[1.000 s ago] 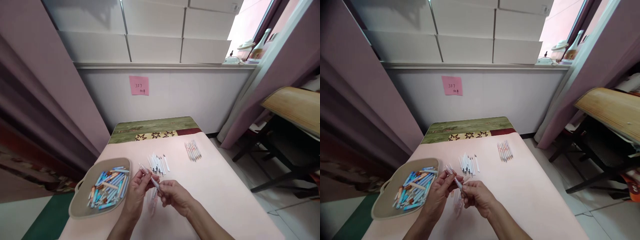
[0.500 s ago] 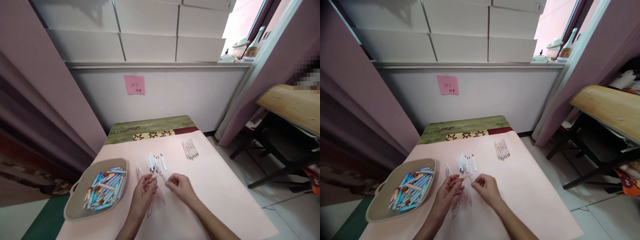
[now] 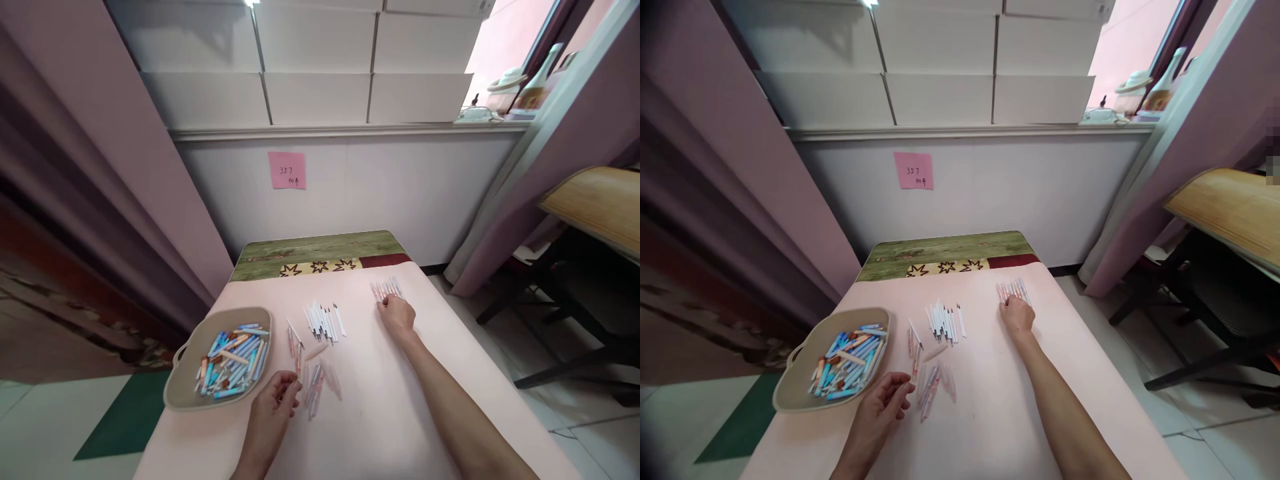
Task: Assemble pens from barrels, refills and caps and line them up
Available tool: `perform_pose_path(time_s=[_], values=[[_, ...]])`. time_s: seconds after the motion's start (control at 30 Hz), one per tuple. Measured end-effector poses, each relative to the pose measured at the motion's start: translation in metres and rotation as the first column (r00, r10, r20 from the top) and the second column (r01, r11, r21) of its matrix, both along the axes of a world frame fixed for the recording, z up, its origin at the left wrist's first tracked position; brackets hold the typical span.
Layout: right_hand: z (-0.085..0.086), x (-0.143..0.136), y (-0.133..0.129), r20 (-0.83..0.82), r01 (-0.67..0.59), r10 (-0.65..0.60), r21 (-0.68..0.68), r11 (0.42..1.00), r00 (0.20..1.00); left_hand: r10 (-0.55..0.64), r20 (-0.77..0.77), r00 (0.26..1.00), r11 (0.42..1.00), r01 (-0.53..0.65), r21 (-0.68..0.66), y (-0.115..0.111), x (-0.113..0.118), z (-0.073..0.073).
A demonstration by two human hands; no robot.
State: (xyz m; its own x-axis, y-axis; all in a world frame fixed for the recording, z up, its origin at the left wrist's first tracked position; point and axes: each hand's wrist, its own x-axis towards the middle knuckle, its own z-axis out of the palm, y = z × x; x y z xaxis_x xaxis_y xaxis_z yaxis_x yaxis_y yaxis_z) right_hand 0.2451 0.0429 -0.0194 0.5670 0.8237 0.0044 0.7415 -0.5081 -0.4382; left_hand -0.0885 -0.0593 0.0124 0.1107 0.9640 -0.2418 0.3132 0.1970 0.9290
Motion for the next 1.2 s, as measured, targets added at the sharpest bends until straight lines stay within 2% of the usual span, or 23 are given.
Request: perform_pose_path(time_s=[0.17,0.27,0.47,0.6,0.73,0.83,0.93,1.03,1.1,1.2], values=[[0.0,-0.004,-0.006,0.013,-0.024,0.023,0.063,0.998,1.0,0.006,-0.231,0.973,0.987,0.031,0.157,-0.015,-0.013,-0.015],[-0.003,-0.021,-0.02,-0.039,-0.064,0.07,0.144,0.987,0.997,0.02,-0.304,0.953,0.969,0.056,0.239,-0.021,-0.009,-0.023],[-0.025,-0.087,-0.066,-0.24,-0.165,0.233,0.27,0.948,0.943,0.052,-0.181,0.982,0.949,0.008,0.315,-0.025,0.005,-0.036],[-0.033,-0.104,-0.08,-0.264,-0.137,0.237,0.347,0.928,0.935,0.082,-0.105,0.991,0.947,-0.045,0.317,-0.026,0.003,-0.038],[-0.037,-0.104,-0.077,-0.251,-0.105,0.21,0.374,0.922,0.945,0.059,-0.111,0.992,0.944,-0.02,0.329,-0.03,0.001,-0.037],[-0.04,-0.107,-0.076,-0.224,-0.092,0.183,0.364,0.927,0.957,0.003,-0.233,0.973,0.908,0.095,0.407,-0.035,0.004,-0.037],[-0.039,-0.104,-0.075,-0.179,-0.081,0.146,0.327,0.942,0.973,-0.024,-0.441,0.897,0.874,0.233,0.426,-0.037,0.01,-0.039],[-0.03,-0.085,-0.064,-0.107,-0.049,0.077,0.244,0.968,0.991,-0.044,-0.617,0.786,0.881,0.322,0.346,-0.032,0.015,-0.039],[-0.023,-0.067,-0.051,-0.045,-0.013,0.02,0.164,0.986,0.999,-0.069,-0.682,0.728,0.895,0.347,0.28,-0.027,0.019,-0.036],[-0.014,-0.045,-0.031,0.044,0.015,-0.016,0.036,0.999,0.999,-0.1,-0.727,0.679,0.921,0.34,0.19,-0.019,0.026,-0.029]])
